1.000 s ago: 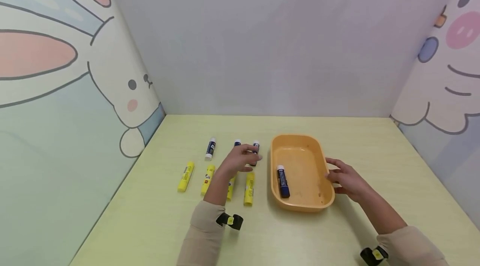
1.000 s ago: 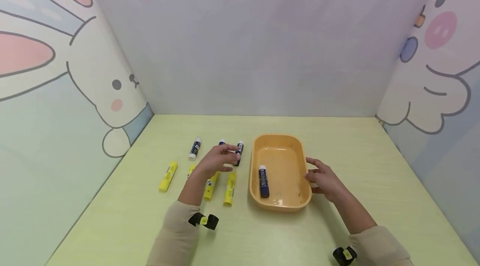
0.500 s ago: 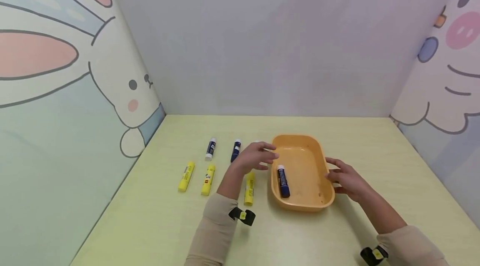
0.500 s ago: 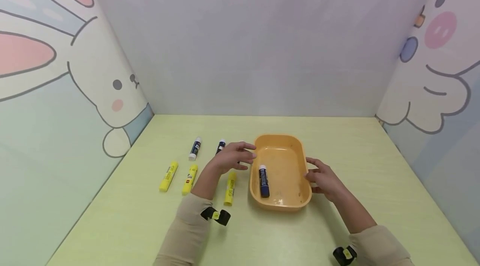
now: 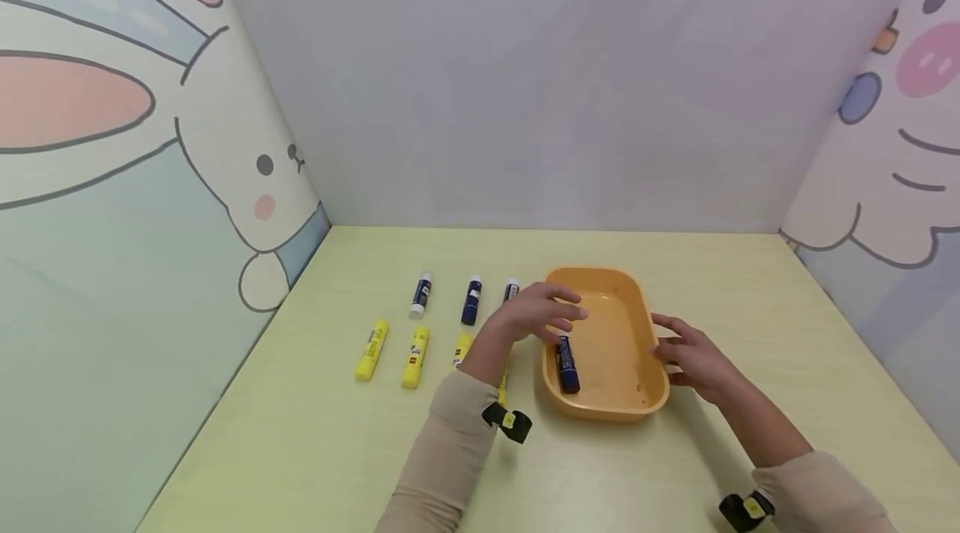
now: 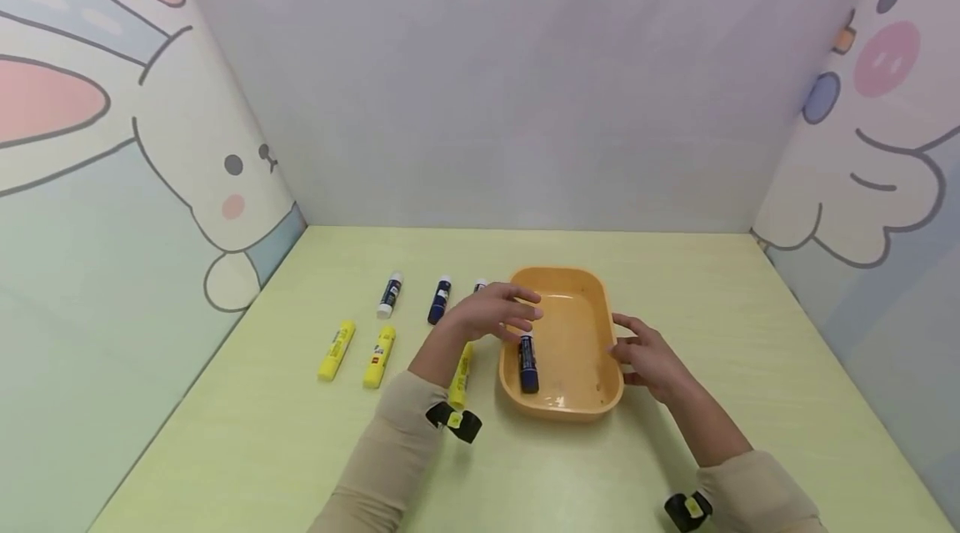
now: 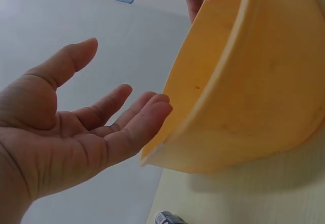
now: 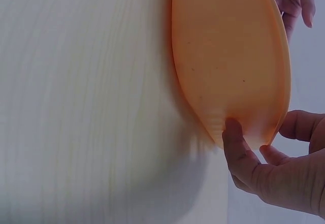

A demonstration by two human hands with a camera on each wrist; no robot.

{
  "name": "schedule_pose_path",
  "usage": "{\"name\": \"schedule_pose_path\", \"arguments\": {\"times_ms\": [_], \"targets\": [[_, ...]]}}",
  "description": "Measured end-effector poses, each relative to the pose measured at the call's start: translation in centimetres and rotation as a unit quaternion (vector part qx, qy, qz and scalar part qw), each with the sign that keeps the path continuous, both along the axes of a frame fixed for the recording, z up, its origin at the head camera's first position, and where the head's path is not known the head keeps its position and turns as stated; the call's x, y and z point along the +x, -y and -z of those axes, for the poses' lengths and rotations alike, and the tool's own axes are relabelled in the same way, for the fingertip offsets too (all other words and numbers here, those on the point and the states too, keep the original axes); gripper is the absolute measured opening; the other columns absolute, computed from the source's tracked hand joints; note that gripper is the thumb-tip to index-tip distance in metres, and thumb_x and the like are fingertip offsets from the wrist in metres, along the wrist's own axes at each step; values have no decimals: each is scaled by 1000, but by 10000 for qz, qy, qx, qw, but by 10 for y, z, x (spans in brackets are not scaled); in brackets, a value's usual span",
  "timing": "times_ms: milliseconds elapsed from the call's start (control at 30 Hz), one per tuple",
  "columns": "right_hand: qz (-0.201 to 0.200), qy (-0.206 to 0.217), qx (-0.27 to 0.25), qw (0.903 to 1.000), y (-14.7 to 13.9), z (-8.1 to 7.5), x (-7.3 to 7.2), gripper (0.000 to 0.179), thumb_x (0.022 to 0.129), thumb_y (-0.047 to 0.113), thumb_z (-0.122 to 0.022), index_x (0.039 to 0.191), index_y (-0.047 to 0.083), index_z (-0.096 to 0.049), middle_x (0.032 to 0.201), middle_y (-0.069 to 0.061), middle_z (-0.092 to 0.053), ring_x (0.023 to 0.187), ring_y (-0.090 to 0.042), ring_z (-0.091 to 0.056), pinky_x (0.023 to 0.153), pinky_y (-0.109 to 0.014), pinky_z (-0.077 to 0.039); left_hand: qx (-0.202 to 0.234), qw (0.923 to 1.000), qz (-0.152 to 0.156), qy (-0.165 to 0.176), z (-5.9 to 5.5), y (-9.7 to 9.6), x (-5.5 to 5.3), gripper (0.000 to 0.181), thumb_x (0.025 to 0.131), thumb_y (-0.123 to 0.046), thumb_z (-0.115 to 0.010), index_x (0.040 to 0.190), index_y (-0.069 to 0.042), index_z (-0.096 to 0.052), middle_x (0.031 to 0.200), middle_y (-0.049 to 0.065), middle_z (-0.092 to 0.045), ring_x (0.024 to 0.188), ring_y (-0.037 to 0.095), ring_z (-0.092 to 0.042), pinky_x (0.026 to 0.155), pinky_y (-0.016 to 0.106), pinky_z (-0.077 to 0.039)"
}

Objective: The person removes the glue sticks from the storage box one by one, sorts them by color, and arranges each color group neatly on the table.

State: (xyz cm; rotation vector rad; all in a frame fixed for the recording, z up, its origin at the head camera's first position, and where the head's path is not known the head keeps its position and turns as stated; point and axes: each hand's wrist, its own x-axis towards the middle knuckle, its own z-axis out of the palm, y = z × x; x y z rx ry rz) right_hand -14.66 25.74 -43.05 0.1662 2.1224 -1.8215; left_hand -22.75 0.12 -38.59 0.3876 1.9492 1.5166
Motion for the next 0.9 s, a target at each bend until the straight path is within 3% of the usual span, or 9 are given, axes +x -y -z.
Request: {"name": "schedule_pose_path", "arguments": {"times_ms": [333, 600, 900], "targets": [[2, -32, -38, 10000, 0, 2, 0, 65, 93, 5, -50, 147, 2, -13, 133, -36, -33, 98, -26, -56, 75, -42, -51, -733, 9968, 5, -320, 7, -23, -4, 50, 81, -29, -73, 123, -7, -58, 120, 3, -54, 110, 36, -52, 82, 45, -49], [2, -39, -59, 10000, 1, 1, -2, 65, 93, 6, -50, 147, 2, -14, 132, -36, -34, 99, -27, -57, 75, -42, -51, -1303, 9887, 10, -741, 14, -37, -9, 52, 81, -32, -73, 123, -6, -58, 116, 2, -57, 104, 32, -55, 83, 43, -48], [4, 33, 9, 10000, 1, -1, -3, 64, 93, 6, -48, 147, 2, -14, 133, -36, -33, 100, -28, -56, 76, -42, -51, -1292, 9905, -189, -426, 16, -54, -16, 49, 80, -35, -73, 121, -11, -61, 119, 2, -57, 107, 32, -55, 78, 43, -50]]}}
